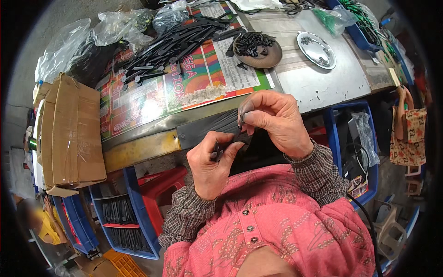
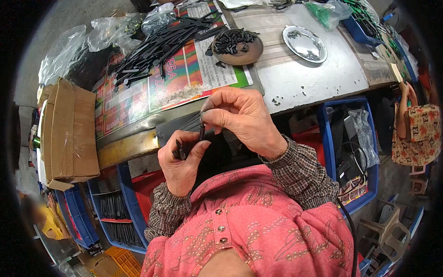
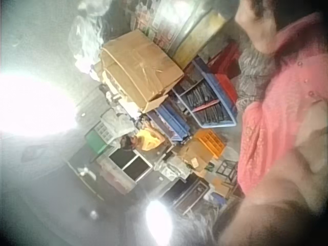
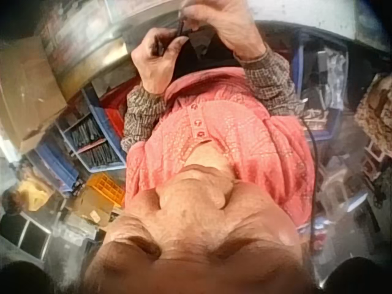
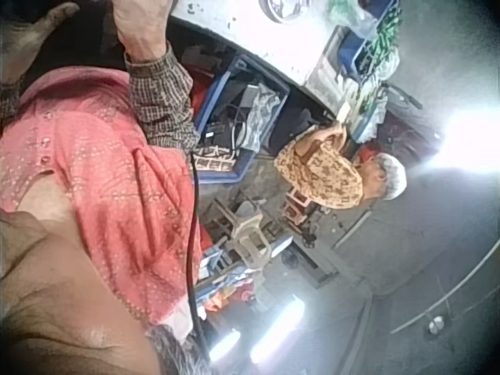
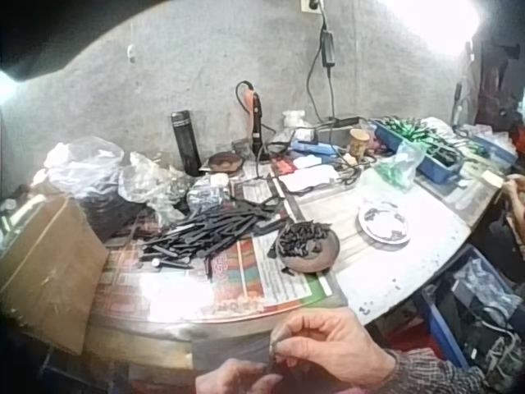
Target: The person assembles plastic components by fitting small plastic caps onto the ends of plastic rods by hand and placing the assembled pieces into a crate.
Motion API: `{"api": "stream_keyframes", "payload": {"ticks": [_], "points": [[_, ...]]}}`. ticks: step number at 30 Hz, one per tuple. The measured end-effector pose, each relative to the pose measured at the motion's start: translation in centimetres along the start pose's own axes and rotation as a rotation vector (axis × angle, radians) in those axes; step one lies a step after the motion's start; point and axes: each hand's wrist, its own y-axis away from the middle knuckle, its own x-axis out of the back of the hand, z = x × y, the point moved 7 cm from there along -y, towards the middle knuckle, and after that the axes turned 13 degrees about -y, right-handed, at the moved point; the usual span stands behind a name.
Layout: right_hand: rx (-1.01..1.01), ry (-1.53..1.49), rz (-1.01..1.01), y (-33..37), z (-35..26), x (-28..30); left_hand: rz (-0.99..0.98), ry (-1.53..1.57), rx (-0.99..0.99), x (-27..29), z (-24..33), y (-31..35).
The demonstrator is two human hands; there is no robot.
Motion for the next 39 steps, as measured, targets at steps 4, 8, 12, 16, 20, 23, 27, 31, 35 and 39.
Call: {"api": "stream_keyframes", "payload": {"ticks": [4,8,12,16,20,23,27,31,35,39], "points": [[-0.011,0.035,0.014,-0.1,0.1,0.3,0.004,-0.012,0.005,-0.1,-0.2,-0.1],[0.001,0.186,-0.021,-0.3,-0.4,-0.3,0.102,-0.146,-0.074,0.3,0.4,-0.1],[0.015,0.253,0.004,-0.3,-0.4,-0.3,0.100,-0.149,-0.066,0.4,0.5,-0.4],[0.007,0.201,0.021,-0.2,-0.3,-0.1,0.067,-0.123,-0.033,0.4,0.0,-0.5],[0.027,0.209,0.008,-0.3,-0.2,0.1,0.055,-0.162,-0.058,0.4,0.4,-0.8],[0.108,0.305,-0.030,-0.6,-0.6,-0.4,0.093,-0.158,-0.070,0.5,0.2,-0.6],[0.102,0.343,-0.111,-1.3,-1.2,-0.7,0.145,-0.204,-0.114,0.6,0.9,-1.1],[0.078,0.310,-0.053,-1.7,-0.9,-0.2,0.120,-0.187,-0.088,0.8,0.5,-1.6],[0.042,0.246,0.006,-1.9,-0.7,0.1,0.077,-0.141,-0.028,0.7,0.1,-1.9],[0.060,0.274,0.020,-2.0,-0.8,0.2,0.078,-0.132,-0.034,0.6,-0.1,-1.8]]}}
